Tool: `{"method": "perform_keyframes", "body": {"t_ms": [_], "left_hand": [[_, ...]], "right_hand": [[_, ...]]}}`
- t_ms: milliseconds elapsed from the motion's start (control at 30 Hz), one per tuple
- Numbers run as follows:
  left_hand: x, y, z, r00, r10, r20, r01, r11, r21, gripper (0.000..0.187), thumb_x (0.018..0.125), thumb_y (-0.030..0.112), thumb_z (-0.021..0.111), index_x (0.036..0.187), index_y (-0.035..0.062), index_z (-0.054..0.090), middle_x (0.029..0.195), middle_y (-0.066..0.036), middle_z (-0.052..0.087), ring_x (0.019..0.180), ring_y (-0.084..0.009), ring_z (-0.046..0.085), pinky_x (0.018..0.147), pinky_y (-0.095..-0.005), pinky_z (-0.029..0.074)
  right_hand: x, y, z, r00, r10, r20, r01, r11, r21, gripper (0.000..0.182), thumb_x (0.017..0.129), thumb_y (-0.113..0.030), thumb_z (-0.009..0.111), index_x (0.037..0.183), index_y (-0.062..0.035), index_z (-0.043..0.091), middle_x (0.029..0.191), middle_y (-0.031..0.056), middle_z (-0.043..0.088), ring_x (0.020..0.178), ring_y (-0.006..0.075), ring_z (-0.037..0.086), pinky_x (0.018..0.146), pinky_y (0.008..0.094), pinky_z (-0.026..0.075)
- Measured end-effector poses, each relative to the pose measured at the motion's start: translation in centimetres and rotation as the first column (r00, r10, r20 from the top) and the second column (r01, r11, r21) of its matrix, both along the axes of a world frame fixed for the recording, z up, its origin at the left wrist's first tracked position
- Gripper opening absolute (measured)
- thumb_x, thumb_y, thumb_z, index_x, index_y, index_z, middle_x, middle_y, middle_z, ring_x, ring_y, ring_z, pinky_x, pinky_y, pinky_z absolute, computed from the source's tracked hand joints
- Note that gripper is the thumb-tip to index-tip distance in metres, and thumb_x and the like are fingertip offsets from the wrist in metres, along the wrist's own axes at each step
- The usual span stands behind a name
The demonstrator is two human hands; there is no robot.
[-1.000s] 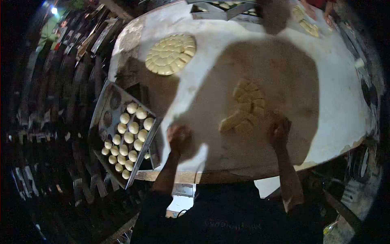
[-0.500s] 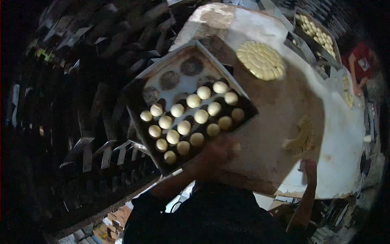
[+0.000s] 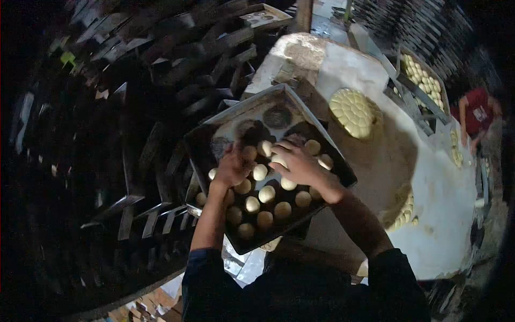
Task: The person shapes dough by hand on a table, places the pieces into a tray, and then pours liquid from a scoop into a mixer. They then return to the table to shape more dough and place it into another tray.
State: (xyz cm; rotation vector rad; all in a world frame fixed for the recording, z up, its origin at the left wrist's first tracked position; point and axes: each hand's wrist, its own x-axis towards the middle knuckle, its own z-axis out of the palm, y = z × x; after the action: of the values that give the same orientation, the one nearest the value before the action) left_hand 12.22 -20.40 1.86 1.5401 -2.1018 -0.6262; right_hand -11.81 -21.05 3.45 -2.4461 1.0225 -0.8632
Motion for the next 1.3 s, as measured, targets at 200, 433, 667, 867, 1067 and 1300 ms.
{"method": "perform_keyframes", "body": {"t_ms": [200,433,667,867,1067,1300], "left_hand": [[-15.7,9.5,10.1,0.993,-0.076,-0.085,0.063,0.986,-0.151,0.055,0.075,0.013,0.074,0.122,0.0001,0.049,0.117,-0.02,0.055,0.111,-0.0386,0.053,0.094,-0.0431,0.043],[-42.1,12.4,-6.2,0.845,-0.487,-0.222,0.533,0.803,0.267,0.038,0.084,0.028,0.069,0.114,0.0058,0.058,0.112,-0.017,0.061,0.104,-0.0291,0.059,0.085,-0.0416,0.049],[-52.3,16.2,-11.2,0.785,-0.601,0.151,0.565,0.794,0.223,0.043,0.086,0.035,0.067,0.11,0.0005,0.059,0.107,-0.019,0.061,0.097,-0.0273,0.061,0.074,-0.0422,0.051],[-50.5,16.1,-9.7,0.926,-0.231,-0.299,0.378,0.595,0.709,0.057,0.082,0.044,0.069,0.118,0.002,0.055,0.108,-0.017,0.061,0.093,-0.0256,0.061,0.066,-0.0416,0.053],[-44.7,16.7,-12.4,0.963,-0.216,-0.162,0.269,0.701,0.661,0.056,0.084,0.046,0.066,0.117,0.0013,0.058,0.108,-0.015,0.063,0.092,-0.0242,0.061,0.076,-0.0435,0.051],[-30.5,23.2,-9.9,0.931,-0.157,-0.329,0.231,0.952,0.199,0.039,0.086,0.034,0.067,0.105,0.002,0.059,0.099,-0.01,0.058,0.084,-0.0232,0.06,0.071,-0.0387,0.05]], "right_hand": [[-19.1,14.7,-3.9,0.671,-0.693,0.263,0.728,0.683,-0.055,0.017,0.088,-0.018,0.056,0.092,-0.001,0.058,0.088,0.0172,0.056,0.082,0.0341,0.057,0.077,0.0431,0.047],[-33.0,31.9,-13.4,0.379,-0.921,0.086,0.925,0.378,-0.031,0.014,0.086,-0.018,0.057,0.086,-0.0033,0.056,0.079,0.0141,0.055,0.071,0.0304,0.054,0.07,0.0425,0.043],[-40.2,41.7,-18.1,0.275,-0.944,0.18,0.939,0.304,0.161,0.012,0.081,-0.017,0.06,0.085,-0.0055,0.058,0.081,0.0134,0.056,0.078,0.0287,0.054,0.073,0.0396,0.043],[-39.3,40.6,-17.1,0.197,-0.98,0.043,0.98,0.198,0.021,0.012,0.077,-0.012,0.06,0.085,-0.0038,0.059,0.084,0.0149,0.057,0.081,0.0315,0.054,0.076,0.0406,0.042],[-39.1,40.7,-17.7,0.231,-0.973,0.028,0.973,0.231,0.013,0.012,0.076,-0.01,0.058,0.085,-0.002,0.059,0.086,0.0153,0.058,0.082,0.0318,0.054,0.079,0.0417,0.041],[-34.3,39.5,-16.3,0.244,-0.965,0.094,0.818,0.257,0.515,0.022,0.085,-0.02,0.056,0.098,-0.0021,0.061,0.103,0.0174,0.061,0.092,0.0282,0.058,0.08,0.0396,0.047]]}}
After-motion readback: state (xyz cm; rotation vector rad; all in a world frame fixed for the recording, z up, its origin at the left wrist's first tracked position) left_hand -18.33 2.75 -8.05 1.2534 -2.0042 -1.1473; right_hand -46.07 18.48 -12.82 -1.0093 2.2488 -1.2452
